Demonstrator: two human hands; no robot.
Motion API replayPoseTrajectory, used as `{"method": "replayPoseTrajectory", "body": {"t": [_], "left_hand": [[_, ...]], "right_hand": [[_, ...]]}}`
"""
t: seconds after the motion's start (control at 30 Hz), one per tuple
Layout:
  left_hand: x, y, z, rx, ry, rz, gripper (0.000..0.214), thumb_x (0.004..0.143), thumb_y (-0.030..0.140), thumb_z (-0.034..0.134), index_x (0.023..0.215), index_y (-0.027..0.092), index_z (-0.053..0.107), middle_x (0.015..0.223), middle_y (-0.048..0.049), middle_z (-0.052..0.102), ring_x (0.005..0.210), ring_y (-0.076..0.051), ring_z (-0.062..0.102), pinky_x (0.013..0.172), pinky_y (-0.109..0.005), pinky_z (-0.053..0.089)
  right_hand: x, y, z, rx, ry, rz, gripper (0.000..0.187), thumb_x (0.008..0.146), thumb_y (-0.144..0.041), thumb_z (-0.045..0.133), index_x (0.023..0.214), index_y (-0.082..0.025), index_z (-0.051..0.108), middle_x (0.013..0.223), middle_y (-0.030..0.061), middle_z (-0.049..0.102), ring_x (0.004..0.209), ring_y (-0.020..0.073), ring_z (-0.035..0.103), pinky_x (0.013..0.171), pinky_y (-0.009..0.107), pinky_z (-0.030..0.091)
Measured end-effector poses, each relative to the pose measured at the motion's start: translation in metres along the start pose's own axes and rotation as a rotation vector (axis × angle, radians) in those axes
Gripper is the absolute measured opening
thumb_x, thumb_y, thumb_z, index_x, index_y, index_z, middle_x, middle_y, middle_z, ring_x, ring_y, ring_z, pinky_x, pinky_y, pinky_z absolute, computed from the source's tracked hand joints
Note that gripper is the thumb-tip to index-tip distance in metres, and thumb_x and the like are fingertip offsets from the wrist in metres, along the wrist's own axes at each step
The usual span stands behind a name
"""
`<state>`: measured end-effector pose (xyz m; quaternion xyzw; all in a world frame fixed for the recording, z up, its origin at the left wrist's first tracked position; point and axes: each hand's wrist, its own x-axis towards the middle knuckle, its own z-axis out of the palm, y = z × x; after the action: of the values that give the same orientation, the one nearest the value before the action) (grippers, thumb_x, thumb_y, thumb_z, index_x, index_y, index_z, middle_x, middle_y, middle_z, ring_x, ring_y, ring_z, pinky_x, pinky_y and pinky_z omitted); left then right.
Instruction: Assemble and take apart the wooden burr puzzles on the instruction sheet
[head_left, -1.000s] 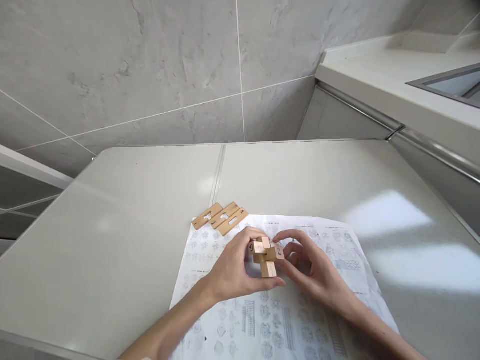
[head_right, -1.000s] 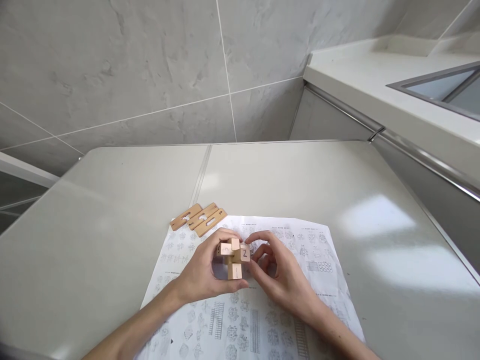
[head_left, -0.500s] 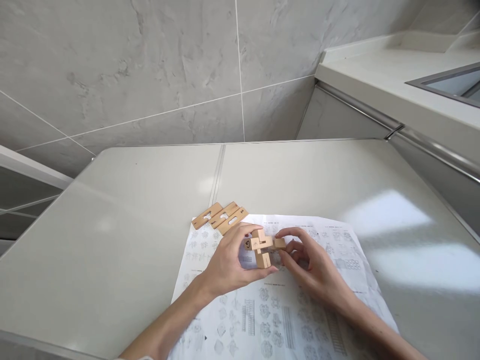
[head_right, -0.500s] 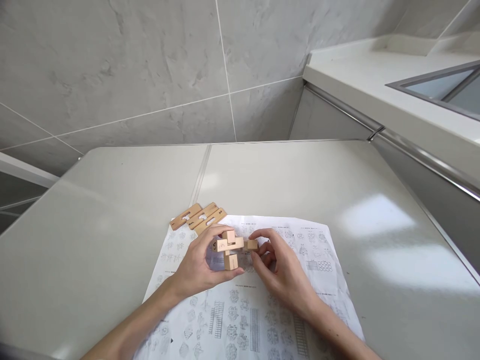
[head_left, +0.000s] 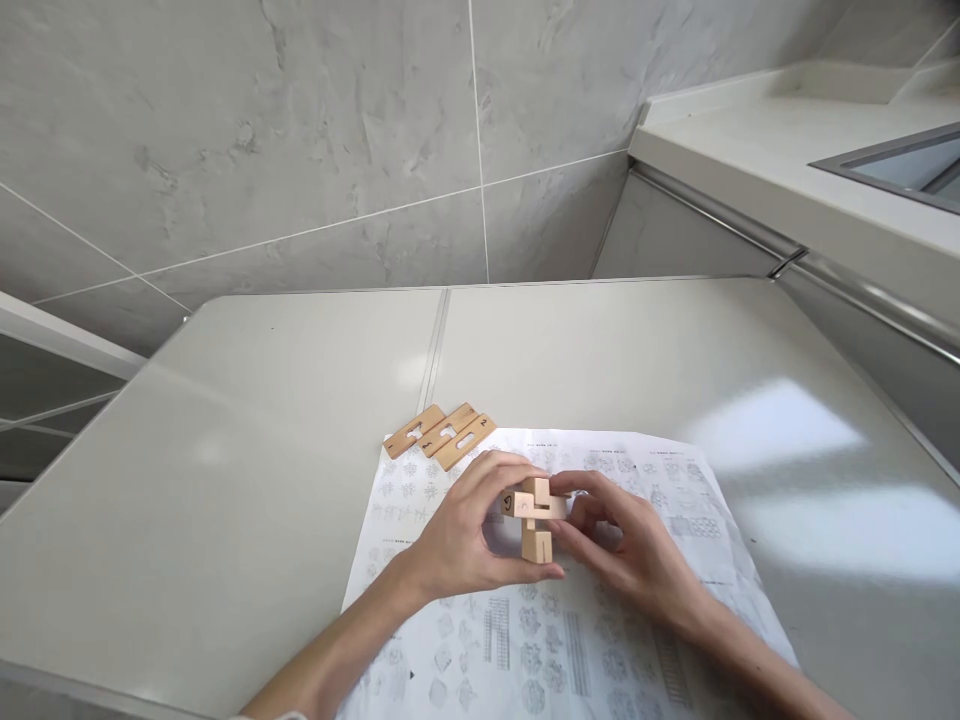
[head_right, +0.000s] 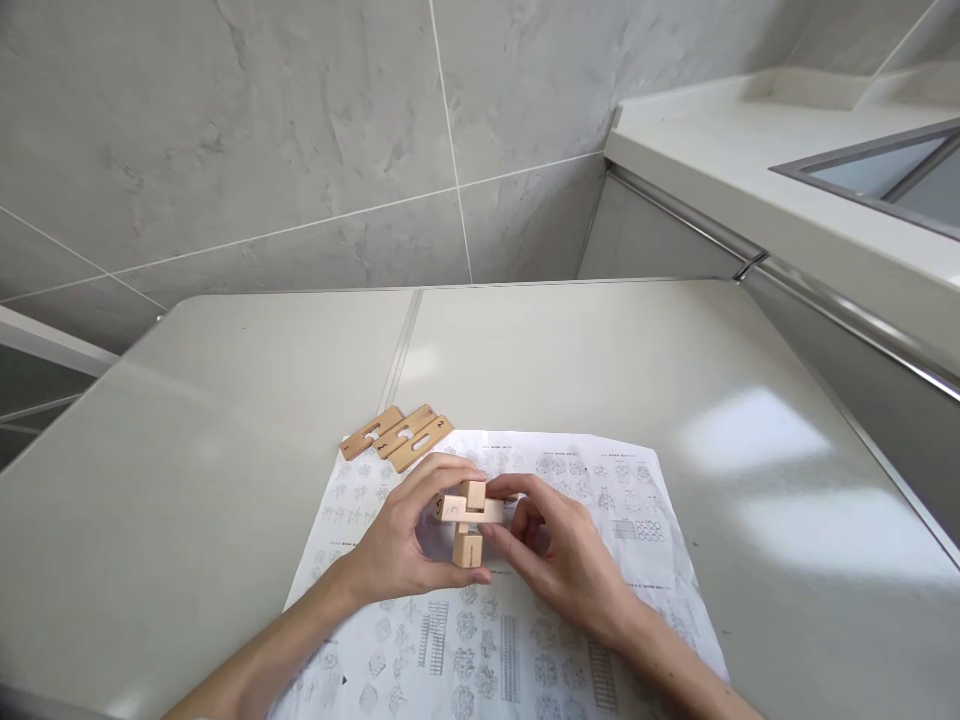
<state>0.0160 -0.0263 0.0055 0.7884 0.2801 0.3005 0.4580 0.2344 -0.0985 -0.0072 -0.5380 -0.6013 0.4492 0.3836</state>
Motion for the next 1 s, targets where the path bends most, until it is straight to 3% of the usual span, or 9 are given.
{"method": "replayPoseTrajectory", "body": {"t": [0.13,0.27,0.33,0.5,0.6,0.77,0.87,1.0], "left_hand": [[0.001,0.0,-0.001,0.005,0.005,0.016,0.075,0.071,0.056,0.099,0.133,0.031,0.065,0.127,-0.0104,0.068,0.119,-0.033,0.068,0.103,-0.05,0.059],[0.001,0.0,-0.007,0.062,0.011,0.03,0.072,0.074,0.051,0.099,0.132,0.03,0.063,0.128,-0.0101,0.068,0.122,-0.033,0.067,0.104,-0.05,0.058],[0.001,0.0,-0.01,0.129,0.051,0.019,0.07,0.077,0.049,0.097,0.133,0.029,0.06,0.128,-0.01,0.068,0.122,-0.032,0.067,0.104,-0.05,0.057],[0.001,-0.003,-0.012,0.406,0.144,0.028,0.068,0.074,0.056,0.096,0.121,0.024,0.059,0.13,-0.0132,0.067,0.122,-0.036,0.065,0.104,-0.055,0.054],[0.001,-0.006,-0.009,0.52,0.148,0.079,0.065,0.068,0.059,0.097,0.106,0.022,0.059,0.129,-0.0158,0.067,0.121,-0.039,0.064,0.104,-0.057,0.053],[0.001,-0.01,-0.005,0.61,0.127,0.091,0.059,0.07,0.061,0.094,0.096,0.021,0.059,0.129,-0.0175,0.069,0.124,-0.041,0.062,0.106,-0.06,0.053],[0.0,-0.013,-0.005,0.659,0.106,0.081,0.059,0.075,0.061,0.093,0.104,0.02,0.063,0.132,-0.018,0.068,0.125,-0.041,0.061,0.105,-0.06,0.054],[-0.001,-0.015,-0.006,0.693,0.075,0.08,0.064,0.079,0.058,0.092,0.122,0.019,0.065,0.133,-0.0164,0.067,0.126,-0.039,0.06,0.106,-0.058,0.055]], "right_hand": [[0.0,0.002,-0.003,0.027,-0.014,0.004,0.026,0.106,-0.049,0.065,0.113,-0.024,0.068,0.067,-0.0012,0.061,0.06,0.0181,0.057,0.053,0.03,0.039],[0.001,-0.003,-0.008,0.199,-0.095,0.044,0.032,0.108,-0.055,0.061,0.113,-0.024,0.066,0.069,-0.0013,0.063,0.059,0.0177,0.058,0.057,0.031,0.042],[0.001,-0.005,-0.01,0.226,-0.054,0.061,0.033,0.107,-0.057,0.061,0.111,-0.024,0.066,0.068,-0.0018,0.062,0.058,0.0177,0.059,0.056,0.031,0.043],[0.005,-0.001,-0.011,-0.005,0.254,0.092,0.034,0.106,-0.058,0.063,0.11,-0.025,0.067,0.075,0.0019,0.066,0.063,0.0209,0.062,0.056,0.033,0.044],[0.007,0.007,-0.009,-0.167,0.351,0.101,0.032,0.105,-0.057,0.063,0.11,-0.026,0.067,0.086,0.0048,0.072,0.066,0.0215,0.063,0.058,0.035,0.047],[0.007,0.015,-0.008,-0.389,0.371,0.028,0.025,0.107,-0.051,0.06,0.108,-0.026,0.067,0.098,0.008,0.073,0.079,0.0257,0.065,0.071,0.039,0.051],[0.008,0.016,-0.007,-0.438,0.353,-0.011,0.02,0.107,-0.045,0.061,0.106,-0.026,0.066,0.101,0.009,0.073,0.092,0.029,0.068,0.08,0.042,0.053],[0.008,0.016,-0.004,-0.46,0.331,-0.066,0.014,0.104,-0.039,0.064,0.101,-0.025,0.065,0.095,0.0064,0.074,0.086,0.0272,0.068,0.074,0.04,0.052]]}}
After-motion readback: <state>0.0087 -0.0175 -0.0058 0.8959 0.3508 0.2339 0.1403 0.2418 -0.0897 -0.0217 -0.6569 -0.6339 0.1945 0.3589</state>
